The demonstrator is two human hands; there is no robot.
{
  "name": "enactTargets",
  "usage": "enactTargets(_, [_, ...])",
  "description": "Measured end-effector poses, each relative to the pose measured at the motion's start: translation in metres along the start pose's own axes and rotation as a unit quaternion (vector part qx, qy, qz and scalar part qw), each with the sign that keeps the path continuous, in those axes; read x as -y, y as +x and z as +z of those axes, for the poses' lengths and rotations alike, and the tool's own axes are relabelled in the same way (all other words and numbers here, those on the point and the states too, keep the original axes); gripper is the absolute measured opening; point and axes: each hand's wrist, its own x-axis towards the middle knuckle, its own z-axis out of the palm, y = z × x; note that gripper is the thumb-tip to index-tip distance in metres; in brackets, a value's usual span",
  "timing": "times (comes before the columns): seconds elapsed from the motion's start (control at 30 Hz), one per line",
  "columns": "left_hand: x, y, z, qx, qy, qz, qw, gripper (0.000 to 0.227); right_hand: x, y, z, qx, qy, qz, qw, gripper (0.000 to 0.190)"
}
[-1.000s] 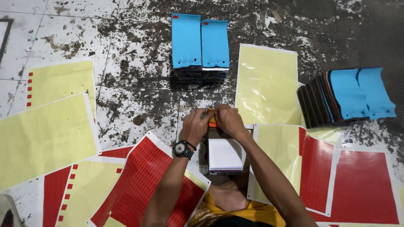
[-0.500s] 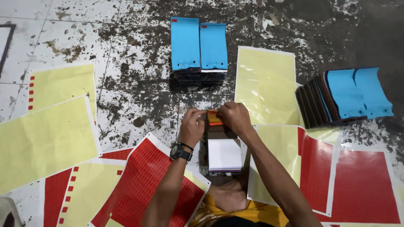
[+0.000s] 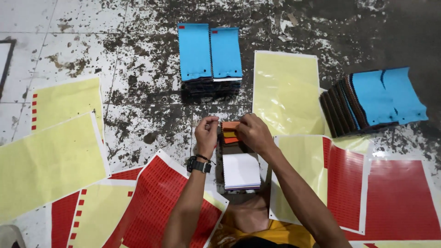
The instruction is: Manually assembling a swatch book by picking up individual colored samples and attaching them to a base material.
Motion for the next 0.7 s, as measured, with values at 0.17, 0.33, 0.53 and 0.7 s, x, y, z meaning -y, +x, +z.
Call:
enactTargets(0.17, [-0.005, -0.002, 0.001, -0.009, 0.006, -0.006, 1.0, 0.013, 0.018, 0.012, -0.033, 0.121, 0.147, 0.047, 0.981, 0.007])
enactTargets(0.33, [0.009, 0.007, 0.012, 0.008, -0.022, -0.001, 1.0, 0.015, 0.035, 0.022, -0.055, 0.2, 0.398, 0.177, 0.878, 0.015])
enactTargets(0.53, [0.017, 0.012, 0.029, 0.033, -0.043, -0.008, 0.999, 0.02, 0.036, 0.021, -0.053, 0.226, 0.438, 0.22, 0.842, 0.017])
enactTargets(0.7, [-0.003, 0.01, 0.018, -0.05, 0.07, 0.046, 0.995, 0.02, 0.029, 0.015, -0.046, 0.243, 0.411, 0.243, 0.844, 0.017])
